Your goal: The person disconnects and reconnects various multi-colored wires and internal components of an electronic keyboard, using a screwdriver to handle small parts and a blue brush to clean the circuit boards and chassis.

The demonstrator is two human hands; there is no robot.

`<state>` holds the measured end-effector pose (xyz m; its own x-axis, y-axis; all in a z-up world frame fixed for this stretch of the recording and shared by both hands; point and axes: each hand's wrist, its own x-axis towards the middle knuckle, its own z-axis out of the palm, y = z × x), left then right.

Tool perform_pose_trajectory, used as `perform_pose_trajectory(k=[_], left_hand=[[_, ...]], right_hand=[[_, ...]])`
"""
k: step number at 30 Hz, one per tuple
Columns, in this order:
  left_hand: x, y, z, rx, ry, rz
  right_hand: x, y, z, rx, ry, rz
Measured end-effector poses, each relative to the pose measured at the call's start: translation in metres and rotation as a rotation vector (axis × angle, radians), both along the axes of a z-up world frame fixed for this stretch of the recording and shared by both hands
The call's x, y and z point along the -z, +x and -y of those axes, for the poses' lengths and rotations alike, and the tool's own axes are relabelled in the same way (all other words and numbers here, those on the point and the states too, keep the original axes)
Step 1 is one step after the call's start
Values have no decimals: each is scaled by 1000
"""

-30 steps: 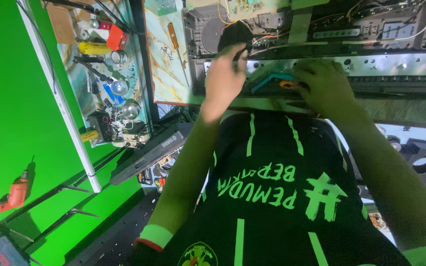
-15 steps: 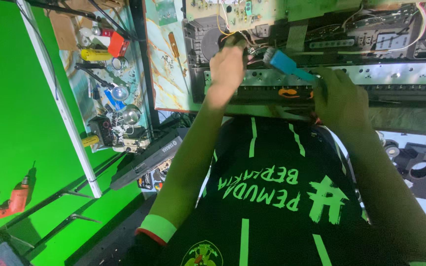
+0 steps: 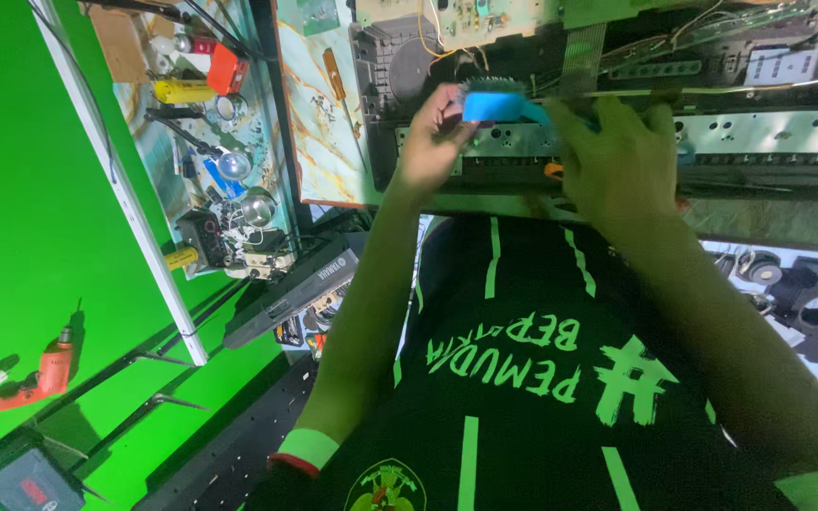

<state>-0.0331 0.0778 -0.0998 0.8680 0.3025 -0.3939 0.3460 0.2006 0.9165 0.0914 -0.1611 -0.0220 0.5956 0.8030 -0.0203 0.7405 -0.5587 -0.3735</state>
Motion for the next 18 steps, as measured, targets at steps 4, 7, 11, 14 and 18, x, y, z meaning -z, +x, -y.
perform_pose_trajectory(k=[4,7,11,14,18], left_hand=[[8,-3,9,-135,-162,33],[11,-3,9,-190,-384,110],[9,-8,12,-249,-458,138],[7,-8,14,-261,-421,117],[8,-2,16,-297,-416,76]], right_hand=[[5,27,2,0,-201,142],[9,26,5,30,-98,86],[18,12,-1,-42,28,24],[18,21,2,-13,36,52],[11,38,14,86,-79,74]])
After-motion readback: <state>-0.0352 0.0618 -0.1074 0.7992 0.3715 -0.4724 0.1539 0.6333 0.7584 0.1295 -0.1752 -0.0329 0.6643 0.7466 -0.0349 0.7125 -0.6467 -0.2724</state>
